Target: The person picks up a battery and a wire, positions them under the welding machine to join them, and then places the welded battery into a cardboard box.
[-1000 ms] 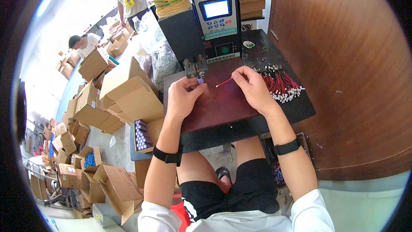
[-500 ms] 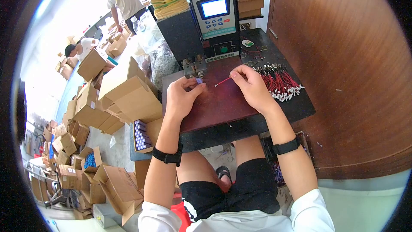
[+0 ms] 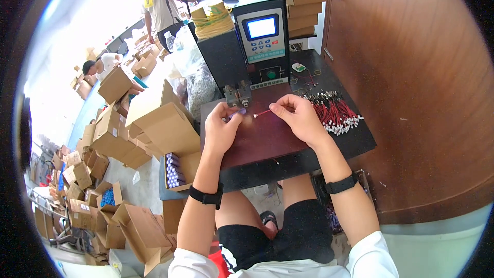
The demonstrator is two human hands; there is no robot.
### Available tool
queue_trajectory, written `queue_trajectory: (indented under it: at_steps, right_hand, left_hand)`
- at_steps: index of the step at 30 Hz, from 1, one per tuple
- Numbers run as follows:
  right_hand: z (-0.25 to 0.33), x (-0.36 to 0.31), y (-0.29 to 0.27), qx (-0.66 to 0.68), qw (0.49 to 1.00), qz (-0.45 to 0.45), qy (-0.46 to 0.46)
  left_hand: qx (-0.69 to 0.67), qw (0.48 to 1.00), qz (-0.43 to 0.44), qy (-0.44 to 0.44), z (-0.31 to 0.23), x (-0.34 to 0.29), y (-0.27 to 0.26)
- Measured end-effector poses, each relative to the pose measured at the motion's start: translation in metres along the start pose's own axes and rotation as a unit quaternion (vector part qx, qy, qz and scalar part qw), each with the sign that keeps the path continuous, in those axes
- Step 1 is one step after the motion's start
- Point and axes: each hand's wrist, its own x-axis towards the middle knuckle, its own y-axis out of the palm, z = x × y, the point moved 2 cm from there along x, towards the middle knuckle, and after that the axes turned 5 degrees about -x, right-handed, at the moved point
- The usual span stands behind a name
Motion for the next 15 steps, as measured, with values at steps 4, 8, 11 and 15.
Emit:
queue_trajectory:
  at_steps: [4, 8, 11, 15]
  right_hand:
    - [0.003, 0.0, 0.005, 0.063, 0.998, -0.006, 0.018]
    - [-0.004, 0.004, 0.014, 0.088, 0.996, 0.0, 0.027]
    - [-0.007, 0.006, 0.018, 0.094, 0.995, -0.021, 0.016]
    - [-0.01, 0.009, 0.024, 0.089, 0.995, -0.029, 0.028]
  left_hand:
    - [0.017, 0.999, -0.015, -0.027, -0.009, 0.0, -0.001]
    - [0.069, 0.997, -0.02, 0.027, -0.008, 0.001, 0.0]
    - [0.124, 0.991, 0.015, 0.05, -0.013, 0.001, 0.006]
    - [0.153, 0.984, 0.057, 0.067, -0.012, 0.004, 0.009]
